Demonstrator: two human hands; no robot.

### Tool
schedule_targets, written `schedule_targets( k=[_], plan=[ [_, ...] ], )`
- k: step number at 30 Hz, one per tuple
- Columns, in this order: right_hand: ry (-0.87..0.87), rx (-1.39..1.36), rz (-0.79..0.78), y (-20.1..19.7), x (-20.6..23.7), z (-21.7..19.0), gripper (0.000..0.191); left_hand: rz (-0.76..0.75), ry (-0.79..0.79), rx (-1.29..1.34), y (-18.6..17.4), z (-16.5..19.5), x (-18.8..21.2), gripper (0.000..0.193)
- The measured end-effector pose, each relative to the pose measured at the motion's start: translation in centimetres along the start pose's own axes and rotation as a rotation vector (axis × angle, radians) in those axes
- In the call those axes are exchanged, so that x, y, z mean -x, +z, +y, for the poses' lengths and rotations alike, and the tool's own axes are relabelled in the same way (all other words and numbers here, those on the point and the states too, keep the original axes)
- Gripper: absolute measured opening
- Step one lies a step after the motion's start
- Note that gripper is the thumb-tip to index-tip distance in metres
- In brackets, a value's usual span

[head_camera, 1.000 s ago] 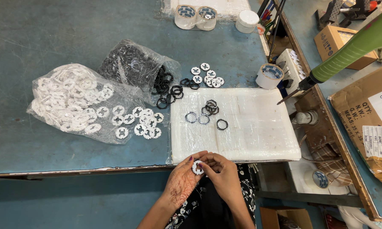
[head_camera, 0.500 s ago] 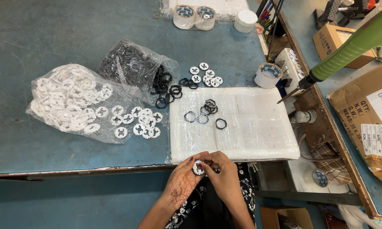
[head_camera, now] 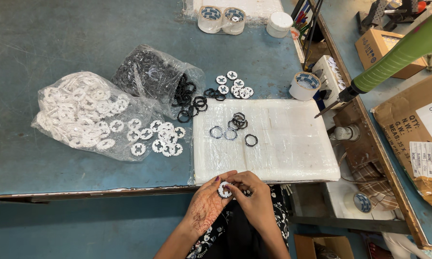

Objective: The person repeatedly picks up small white plastic pieces and black rubber rings from a table, fits the rings onto the pieces, and places the assembled units on a white foam pad. The person handles items one at a time and continues the cycle throughout the clip.

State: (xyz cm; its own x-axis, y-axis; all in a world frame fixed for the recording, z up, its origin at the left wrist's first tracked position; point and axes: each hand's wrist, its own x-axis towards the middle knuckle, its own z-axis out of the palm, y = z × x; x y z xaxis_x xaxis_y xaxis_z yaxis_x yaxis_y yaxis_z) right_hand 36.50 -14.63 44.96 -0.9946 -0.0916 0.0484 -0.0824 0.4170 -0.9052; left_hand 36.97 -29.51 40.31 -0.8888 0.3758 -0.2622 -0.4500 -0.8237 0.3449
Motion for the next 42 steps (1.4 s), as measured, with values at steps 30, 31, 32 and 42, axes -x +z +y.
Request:
schedule_targets(
  k=[30,31,32,42],
  plan=[
    [0.049,-0.262,-0.046,0.5,0.0,0.8,0.021,-0.075,0.159,-0.294,0.5,-0.5,0.3,0.063],
    [0.120,-0.423,-0.103,0.5,-0.2,1.2,0.022,-0.095,0.181,-0.313,0.5,-0.4,0.2,0.064],
    [0.192,-0.582,-0.161,0.4,-0.4,1.6,0.023,-0.115,0.204,-0.331,0.5,-0.4,0.2,0.065],
    [0.177,-0.539,-0.049,1.0,0.1,3.7,0.014,0.035,0.400,-0.567,-1.3,-0.9,-0.6,0.030]
  ],
)
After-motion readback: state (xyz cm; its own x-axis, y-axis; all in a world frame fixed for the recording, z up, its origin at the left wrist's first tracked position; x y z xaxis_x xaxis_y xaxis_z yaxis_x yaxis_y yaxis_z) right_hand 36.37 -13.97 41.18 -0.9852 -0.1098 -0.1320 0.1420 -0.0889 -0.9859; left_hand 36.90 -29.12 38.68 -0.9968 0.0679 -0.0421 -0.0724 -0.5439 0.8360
